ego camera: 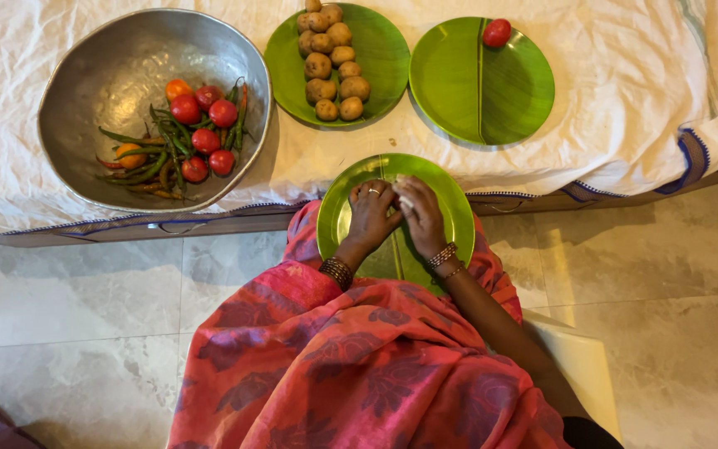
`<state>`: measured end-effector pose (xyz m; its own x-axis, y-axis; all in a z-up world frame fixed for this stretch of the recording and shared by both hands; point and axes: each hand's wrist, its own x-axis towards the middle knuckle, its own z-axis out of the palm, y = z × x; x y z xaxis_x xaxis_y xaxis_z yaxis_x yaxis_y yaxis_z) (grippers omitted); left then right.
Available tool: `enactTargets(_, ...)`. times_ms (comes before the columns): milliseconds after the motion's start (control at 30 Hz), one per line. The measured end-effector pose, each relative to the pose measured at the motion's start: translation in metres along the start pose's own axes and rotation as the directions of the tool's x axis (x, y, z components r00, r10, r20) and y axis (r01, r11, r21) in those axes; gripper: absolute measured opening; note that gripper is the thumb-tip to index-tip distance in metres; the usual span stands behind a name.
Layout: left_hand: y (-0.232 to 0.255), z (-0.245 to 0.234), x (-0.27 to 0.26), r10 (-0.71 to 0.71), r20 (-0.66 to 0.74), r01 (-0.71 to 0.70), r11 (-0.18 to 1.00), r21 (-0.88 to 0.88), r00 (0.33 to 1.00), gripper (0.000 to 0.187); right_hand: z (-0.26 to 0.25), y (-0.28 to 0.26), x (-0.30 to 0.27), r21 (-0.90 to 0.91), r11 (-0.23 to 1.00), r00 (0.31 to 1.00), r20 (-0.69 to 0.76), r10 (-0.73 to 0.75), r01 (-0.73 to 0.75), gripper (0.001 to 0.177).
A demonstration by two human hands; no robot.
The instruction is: The person sits on a chair and peels tomatoes one at a time using a small knife. They place the peeled tomatoes on a green plate while the peels fall into a separate bowl. The person continues this process for several tomatoes throughout the clip.
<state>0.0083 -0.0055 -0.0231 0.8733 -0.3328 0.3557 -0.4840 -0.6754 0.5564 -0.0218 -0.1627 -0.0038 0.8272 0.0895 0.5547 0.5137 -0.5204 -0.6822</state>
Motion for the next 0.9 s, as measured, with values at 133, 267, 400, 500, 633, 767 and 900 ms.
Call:
enactTargets(133,0.013,-0.017,0.001,0.021,-0.04,-0.023,0.998,-0.062,0.999,0.065,0.0,0.02,-0.005,0.295,0.915,0.953,-0.041,0.299,-0.275,0.029)
enactTargets(267,0.011,-0.014,-0.001,0.02,-0.126,-0.037,0.99,-0.135,0.992,0.066,-0.002,0.009,-0.002,0.232,0.954,0.979,-0.029,0.203,-0.191,0.031)
enactTargets(400,-0.002,-0.002,-0.004,0.003,-0.136,-0.023,0.99,-0.14,0.991,0.062,-0.003,-0.019,0.002,-0.086,0.979,0.983,0.027,-0.184,0.185,0.037)
enactTargets(500,-0.006,0.004,-0.004,0.006,-0.153,-0.027,0.99,-0.138,0.988,0.054,-0.002,-0.025,0.003,-0.108,0.945,0.95,0.061,-0.305,0.31,0.037)
enactTargets(633,-0.002,-0.001,-0.003,0.01,-0.091,-0.021,0.993,-0.118,0.996,0.063,0.004,0.0,-0.002,0.016,1.0,1.0,-0.023,-0.018,0.019,0.033)
enactTargets(767,0.01,-0.009,0.0,-0.015,-0.149,0.0,0.995,-0.101,0.989,0.072,0.008,0.032,-0.008,0.373,0.893,0.953,-0.068,0.296,-0.251,0.029)
enactTargets(900,0.013,-0.006,0.003,-0.058,-0.216,0.063,0.998,0.019,0.975,0.066,0.009,0.031,-0.006,0.264,0.935,0.961,-0.08,0.266,-0.237,0.028)
